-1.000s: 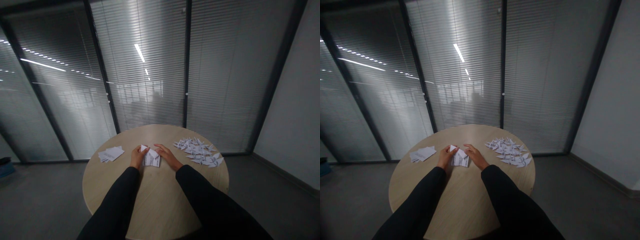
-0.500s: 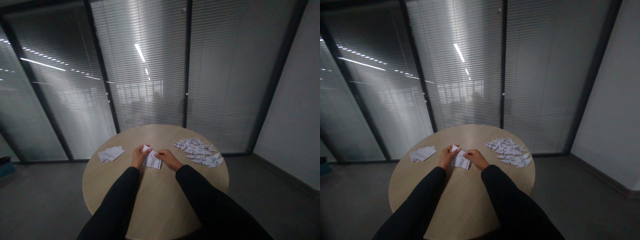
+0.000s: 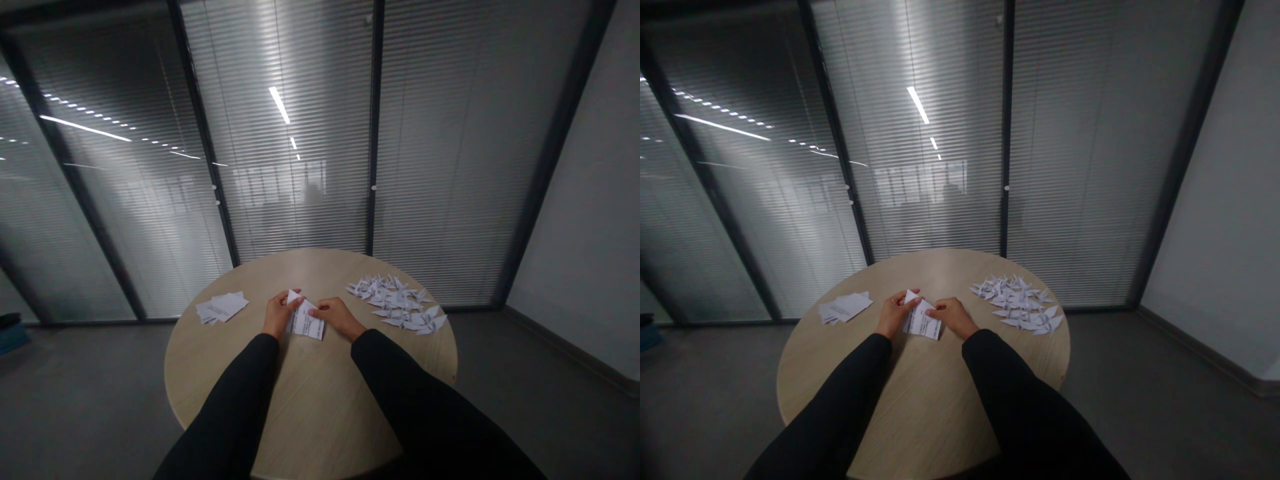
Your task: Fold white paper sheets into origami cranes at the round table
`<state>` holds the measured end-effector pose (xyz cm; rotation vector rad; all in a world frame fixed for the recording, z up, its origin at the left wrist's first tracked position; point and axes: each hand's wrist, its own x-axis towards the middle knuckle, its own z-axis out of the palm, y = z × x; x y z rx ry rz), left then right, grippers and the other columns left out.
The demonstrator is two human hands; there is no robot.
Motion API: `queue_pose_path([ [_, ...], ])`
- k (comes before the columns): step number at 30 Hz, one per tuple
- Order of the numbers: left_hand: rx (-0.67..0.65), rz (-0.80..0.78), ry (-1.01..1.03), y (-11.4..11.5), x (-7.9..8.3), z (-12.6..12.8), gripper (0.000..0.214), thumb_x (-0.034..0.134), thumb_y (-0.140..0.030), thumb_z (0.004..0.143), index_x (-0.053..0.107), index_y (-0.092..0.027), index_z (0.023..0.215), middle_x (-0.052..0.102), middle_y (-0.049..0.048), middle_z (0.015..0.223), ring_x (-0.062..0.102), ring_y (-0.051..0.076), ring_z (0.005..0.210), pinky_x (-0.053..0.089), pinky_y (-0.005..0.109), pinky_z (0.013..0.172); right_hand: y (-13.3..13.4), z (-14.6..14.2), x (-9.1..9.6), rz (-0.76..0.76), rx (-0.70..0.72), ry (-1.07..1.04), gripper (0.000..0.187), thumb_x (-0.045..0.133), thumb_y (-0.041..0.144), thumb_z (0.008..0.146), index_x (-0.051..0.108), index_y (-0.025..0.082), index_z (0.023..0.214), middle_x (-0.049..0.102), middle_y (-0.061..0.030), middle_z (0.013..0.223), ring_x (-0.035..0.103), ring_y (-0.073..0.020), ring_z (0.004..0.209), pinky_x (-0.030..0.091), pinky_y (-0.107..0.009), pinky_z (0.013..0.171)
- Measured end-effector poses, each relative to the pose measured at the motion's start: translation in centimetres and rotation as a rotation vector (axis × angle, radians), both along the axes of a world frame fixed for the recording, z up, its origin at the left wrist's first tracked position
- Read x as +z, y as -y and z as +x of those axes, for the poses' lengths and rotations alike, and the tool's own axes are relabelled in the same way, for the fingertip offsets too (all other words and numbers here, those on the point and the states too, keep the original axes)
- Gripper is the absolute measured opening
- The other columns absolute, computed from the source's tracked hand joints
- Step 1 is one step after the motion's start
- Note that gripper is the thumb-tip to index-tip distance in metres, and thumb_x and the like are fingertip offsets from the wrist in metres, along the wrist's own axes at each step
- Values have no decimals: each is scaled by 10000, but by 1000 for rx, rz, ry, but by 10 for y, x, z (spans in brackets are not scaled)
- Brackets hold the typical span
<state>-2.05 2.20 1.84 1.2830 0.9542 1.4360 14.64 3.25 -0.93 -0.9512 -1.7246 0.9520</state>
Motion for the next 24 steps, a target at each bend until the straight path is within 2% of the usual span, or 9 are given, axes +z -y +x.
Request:
queue_pose_path([
  [11, -11, -28, 22, 6, 7, 3, 503, 810, -308, 467, 676, -77, 894, 680, 90, 654, 580, 150, 503, 415, 239, 480, -1, 1, -1, -8, 10, 22, 299, 674, 399, 638, 666, 100, 642, 606, -6, 546, 498, -103, 497, 346, -201, 471],
  [24, -64, -27, 25, 7, 5, 2, 522, 793, -278, 520, 644, -77, 978, 705, 139, 773, 637, 189, 586, 485, 281, 547, 7, 1, 8, -3, 25, 14, 234, 676, 337, 624, 621, 111, 592, 570, 3, 528, 483, -102, 485, 333, -210, 473],
])
